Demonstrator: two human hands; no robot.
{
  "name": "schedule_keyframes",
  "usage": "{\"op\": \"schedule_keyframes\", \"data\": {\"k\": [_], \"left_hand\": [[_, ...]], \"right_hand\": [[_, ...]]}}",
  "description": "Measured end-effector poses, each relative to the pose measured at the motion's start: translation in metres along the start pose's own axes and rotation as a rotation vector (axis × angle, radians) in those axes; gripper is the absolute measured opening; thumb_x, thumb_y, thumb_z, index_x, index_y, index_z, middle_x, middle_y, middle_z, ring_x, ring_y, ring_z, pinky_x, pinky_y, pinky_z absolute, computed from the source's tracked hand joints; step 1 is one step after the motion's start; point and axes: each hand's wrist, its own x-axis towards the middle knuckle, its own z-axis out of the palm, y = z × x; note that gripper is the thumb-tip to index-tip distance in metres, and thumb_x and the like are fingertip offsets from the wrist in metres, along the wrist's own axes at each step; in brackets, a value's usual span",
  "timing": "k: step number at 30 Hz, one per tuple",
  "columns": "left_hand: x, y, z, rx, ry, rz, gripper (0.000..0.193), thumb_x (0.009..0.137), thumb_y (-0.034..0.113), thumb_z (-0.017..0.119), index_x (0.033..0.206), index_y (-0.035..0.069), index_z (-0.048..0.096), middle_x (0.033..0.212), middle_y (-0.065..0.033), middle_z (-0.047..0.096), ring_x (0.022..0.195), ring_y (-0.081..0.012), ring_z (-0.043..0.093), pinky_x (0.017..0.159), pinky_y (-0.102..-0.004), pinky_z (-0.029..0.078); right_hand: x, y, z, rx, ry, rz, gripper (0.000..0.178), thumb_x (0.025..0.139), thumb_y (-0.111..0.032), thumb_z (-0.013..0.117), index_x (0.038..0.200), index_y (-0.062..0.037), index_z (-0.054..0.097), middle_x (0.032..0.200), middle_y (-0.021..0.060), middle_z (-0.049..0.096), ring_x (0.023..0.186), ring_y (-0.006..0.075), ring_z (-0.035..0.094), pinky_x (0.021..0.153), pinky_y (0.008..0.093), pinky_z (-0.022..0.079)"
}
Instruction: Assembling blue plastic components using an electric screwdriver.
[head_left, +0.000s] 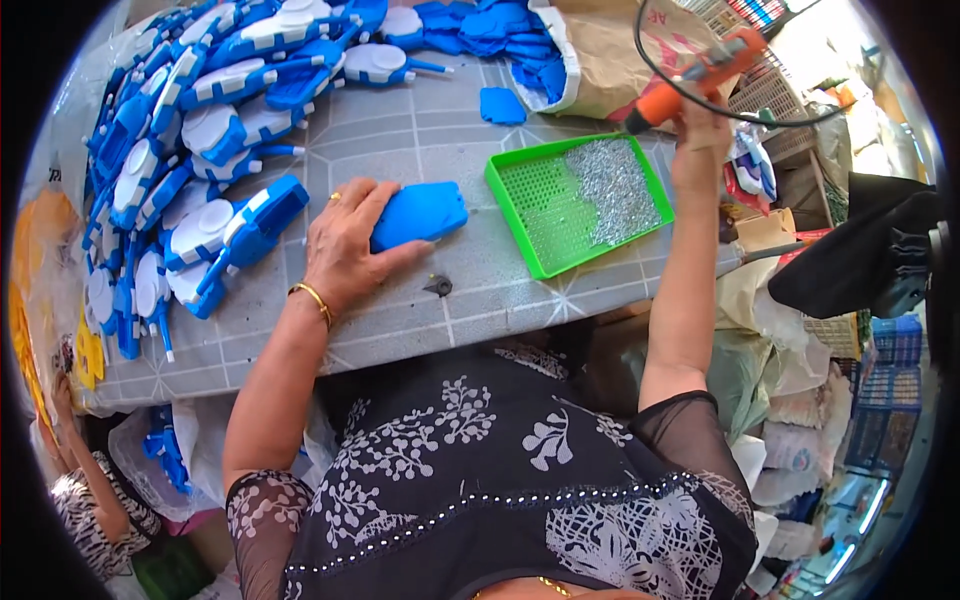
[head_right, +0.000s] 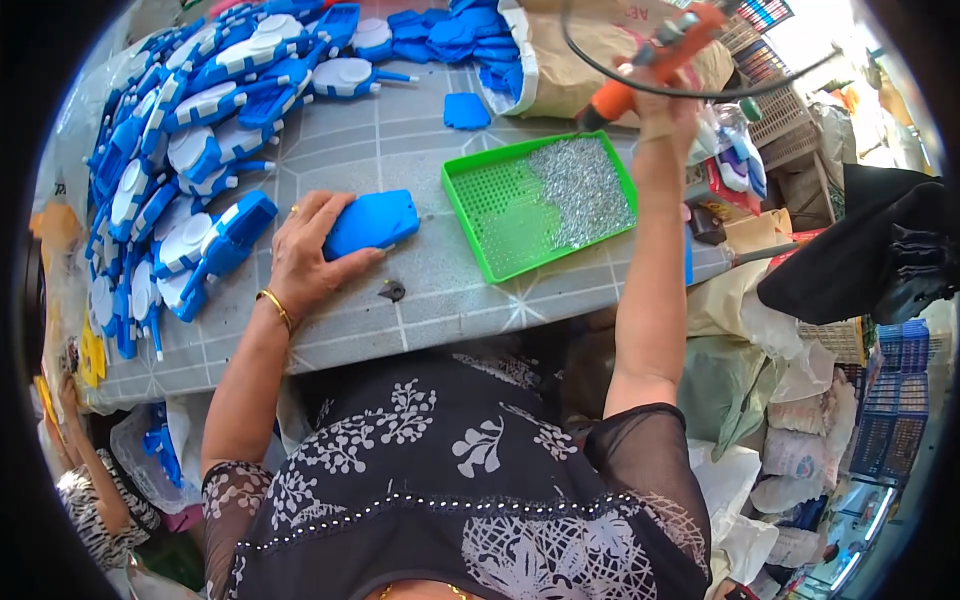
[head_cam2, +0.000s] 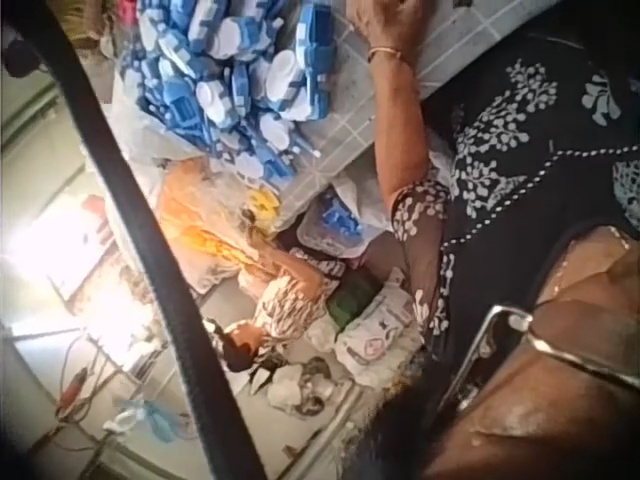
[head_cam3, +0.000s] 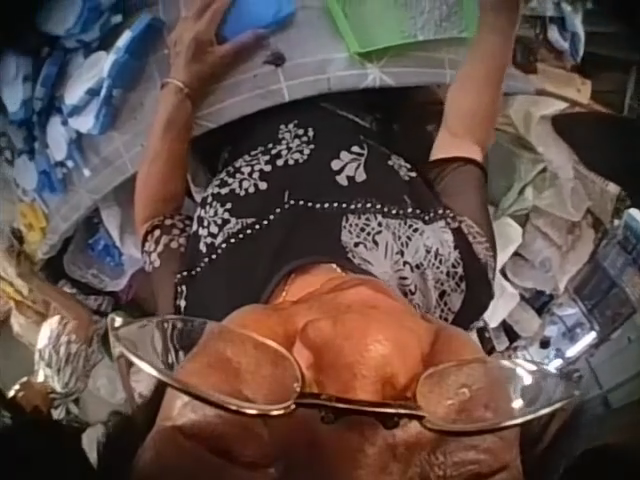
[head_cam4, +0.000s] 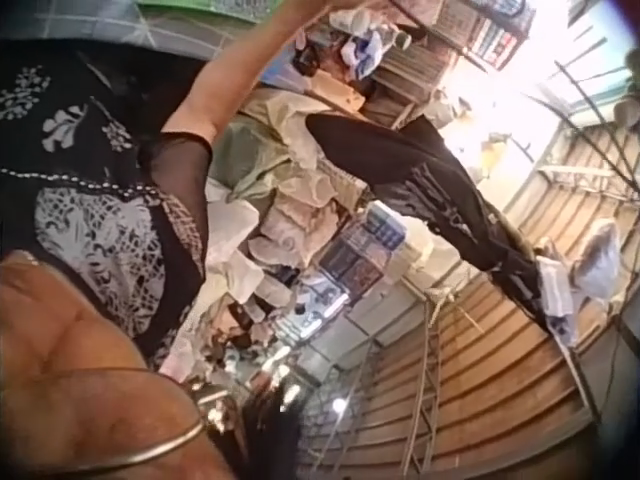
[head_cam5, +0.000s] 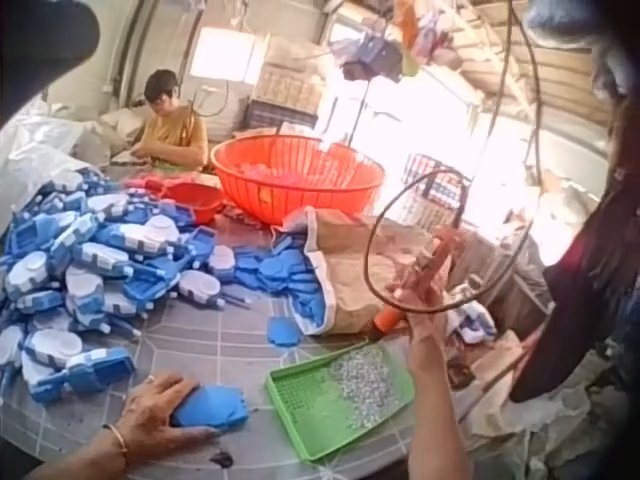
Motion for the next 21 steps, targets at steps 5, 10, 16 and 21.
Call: {"op": "schedule_keyframes", "data": {"k": [5,10,16,21], "left_hand": [[-0.003,0.002,-0.001,-0.004,-0.004,0.001,0.067,0.076,0.045,0.085,0.126,0.005,0.066,0.12,-0.017,0.063,0.112,-0.0385,0.062,0.096,-0.0465,0.05],[0.002,-0.001,0.003,-0.035,0.041,0.04,0.063,0.075,0.043,0.085,0.122,0.005,0.067,0.116,-0.0155,0.063,0.108,-0.037,0.062,0.092,-0.0461,0.051],[0.003,-0.002,0.003,-0.017,0.022,0.014,0.065,0.076,0.046,0.084,0.124,0.005,0.067,0.118,-0.0152,0.064,0.109,-0.0359,0.063,0.093,-0.0455,0.051],[0.003,-0.003,0.005,-0.004,0.01,0.012,0.067,0.076,0.047,0.084,0.125,0.005,0.067,0.119,-0.0153,0.063,0.109,-0.0355,0.064,0.094,-0.045,0.052]], "right_hand": [[0.002,0.015,0.022,-0.075,-0.151,0.002,0.04,0.092,-0.026,0.08,0.119,-0.0021,0.065,0.109,0.002,0.068,0.096,0.011,0.062,0.086,0.0288,0.051],[-0.005,-0.008,0.047,0.151,-0.396,0.154,0.035,0.09,-0.018,0.077,0.115,0.003,0.064,0.094,0.0113,0.07,0.076,0.0151,0.065,0.068,0.0276,0.052],[-0.016,-0.012,0.053,0.408,-0.484,0.224,0.032,0.09,-0.009,0.076,0.116,-0.0029,0.058,0.079,0.0054,0.06,0.066,0.0173,0.059,0.064,0.0316,0.05],[-0.025,0.003,0.054,0.451,-0.421,0.24,0.026,0.091,-0.007,0.078,0.109,-0.0072,0.06,0.072,0.0024,0.056,0.063,0.0148,0.057,0.062,0.0312,0.047]]}}
